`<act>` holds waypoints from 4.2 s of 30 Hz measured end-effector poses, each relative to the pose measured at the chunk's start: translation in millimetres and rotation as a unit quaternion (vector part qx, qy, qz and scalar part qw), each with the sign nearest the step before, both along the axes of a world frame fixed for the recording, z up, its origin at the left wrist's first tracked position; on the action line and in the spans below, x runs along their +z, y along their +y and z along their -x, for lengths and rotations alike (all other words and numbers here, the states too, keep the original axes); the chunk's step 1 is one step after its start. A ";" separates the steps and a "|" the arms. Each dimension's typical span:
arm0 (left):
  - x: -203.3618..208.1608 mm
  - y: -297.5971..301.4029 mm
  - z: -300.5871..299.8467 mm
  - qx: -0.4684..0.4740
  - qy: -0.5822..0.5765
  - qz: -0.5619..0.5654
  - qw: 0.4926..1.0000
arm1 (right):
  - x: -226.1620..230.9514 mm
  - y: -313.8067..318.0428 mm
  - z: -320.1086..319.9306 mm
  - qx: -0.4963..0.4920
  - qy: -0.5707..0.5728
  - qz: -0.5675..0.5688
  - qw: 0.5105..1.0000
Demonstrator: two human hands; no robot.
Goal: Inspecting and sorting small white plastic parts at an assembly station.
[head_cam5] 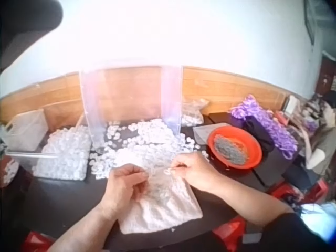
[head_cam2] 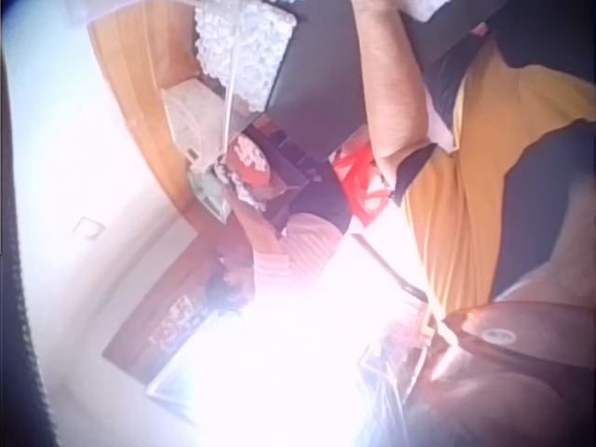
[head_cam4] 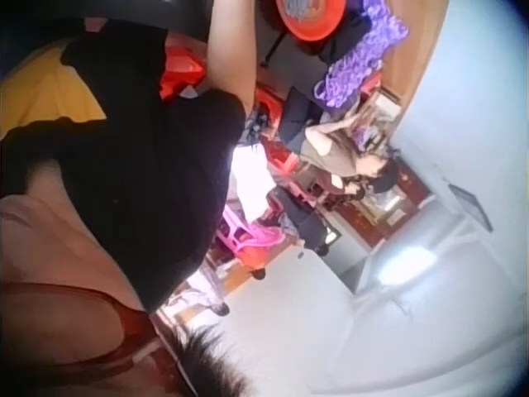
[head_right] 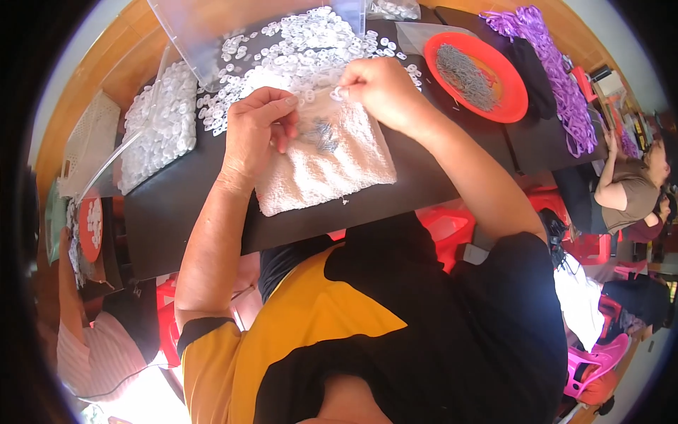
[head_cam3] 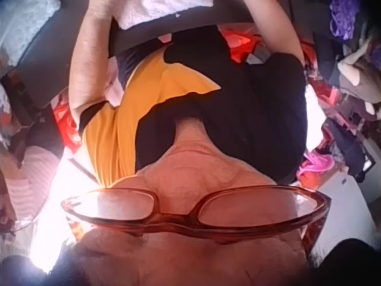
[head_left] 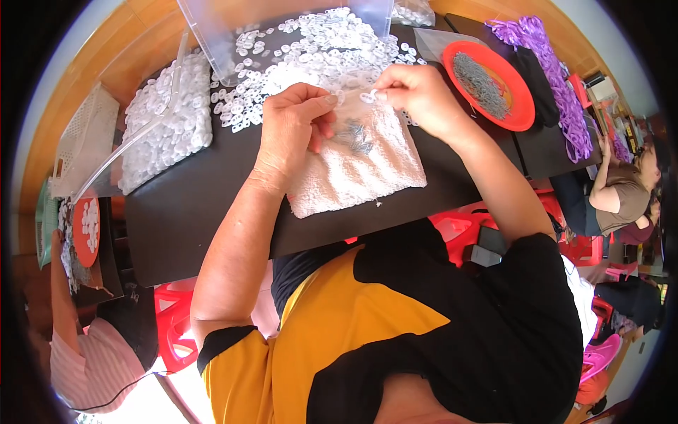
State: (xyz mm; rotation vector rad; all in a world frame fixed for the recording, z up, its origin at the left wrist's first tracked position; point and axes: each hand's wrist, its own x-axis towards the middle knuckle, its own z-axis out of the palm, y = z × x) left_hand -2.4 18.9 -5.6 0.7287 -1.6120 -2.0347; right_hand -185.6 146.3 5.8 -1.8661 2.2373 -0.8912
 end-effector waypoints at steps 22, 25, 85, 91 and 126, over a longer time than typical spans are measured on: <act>4.0 4.4 -3.3 0.012 0.052 -0.004 0.999 | 20.3 -21.2 -44.4 -0.034 -0.445 0.015 0.895; 4.4 5.4 -4.2 0.013 0.049 0.005 0.999 | 19.1 -20.9 -45.0 -0.021 -0.438 0.010 0.899; 10.3 15.6 -3.3 0.064 0.068 0.099 0.991 | 2.1 -15.4 -53.1 0.033 -0.385 0.115 0.915; 8.7 13.6 -6.9 0.064 0.065 0.104 0.990 | 5.7 -11.6 -45.9 0.022 -0.359 0.162 0.919; 9.9 21.1 -2.6 0.078 0.072 0.058 0.993 | 10.6 -16.5 -49.2 0.019 -0.415 0.117 0.902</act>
